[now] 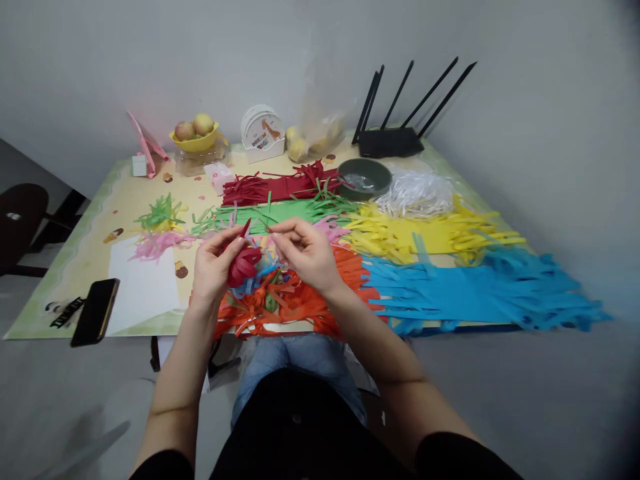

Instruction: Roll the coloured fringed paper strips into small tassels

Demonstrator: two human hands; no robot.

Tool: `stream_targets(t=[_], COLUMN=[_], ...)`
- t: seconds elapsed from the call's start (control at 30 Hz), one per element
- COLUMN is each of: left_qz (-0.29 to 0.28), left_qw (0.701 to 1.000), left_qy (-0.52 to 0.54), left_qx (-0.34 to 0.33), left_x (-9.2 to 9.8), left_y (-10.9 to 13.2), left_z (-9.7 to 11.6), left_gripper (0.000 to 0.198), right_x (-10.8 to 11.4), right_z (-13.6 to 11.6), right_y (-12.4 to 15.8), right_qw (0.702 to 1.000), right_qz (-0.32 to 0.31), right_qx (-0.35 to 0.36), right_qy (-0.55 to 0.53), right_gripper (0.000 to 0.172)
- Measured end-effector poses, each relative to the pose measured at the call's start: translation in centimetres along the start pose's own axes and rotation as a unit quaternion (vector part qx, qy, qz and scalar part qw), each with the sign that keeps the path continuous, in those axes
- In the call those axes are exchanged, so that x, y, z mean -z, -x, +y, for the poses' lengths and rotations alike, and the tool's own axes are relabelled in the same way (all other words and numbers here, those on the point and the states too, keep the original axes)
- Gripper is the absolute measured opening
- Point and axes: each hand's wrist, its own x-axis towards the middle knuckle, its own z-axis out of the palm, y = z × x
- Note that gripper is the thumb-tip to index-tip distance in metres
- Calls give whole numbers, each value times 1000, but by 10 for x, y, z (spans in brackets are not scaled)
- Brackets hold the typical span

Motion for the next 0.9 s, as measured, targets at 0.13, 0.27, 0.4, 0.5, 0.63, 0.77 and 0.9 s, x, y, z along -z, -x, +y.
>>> stream_targets(t=[0.13,0.27,0.4,0.5,0.63,0.77,0.9], left_qz=[16,8,9,21,27,23,21], left_qw=[996,993,995,995,994,994,985], left_qy=[-58,-72,-54,-53,-68,-64,-117], left_qx=[-70,-90,-83,-79,-82,-88,-122], left_x=[-3,-5,-6,-6,-6,-6,-6], left_y=[4,6,7,8,7,7,10], left_z=[-1,-1,-1,-2,-3,-3,0], left_gripper=[25,22,21,21,22,21,20], right_x=[-4,-5,-4,-4,-4,-5,-5], right_z=[-5,-4,-1,-1,-2,-6,-7], right_y=[8,7,6,7,7,6,4], right_qw=[998,999,999,999,998,998,996], right_qz=[-24,-27,-31,-37,-40,-40,-46], right_qx=[-10,-18,-24,-29,-41,-51,-73], right_qy=[55,39,28,15,8,4,-16], right_gripper=[22,23,22,21,21,20,23])
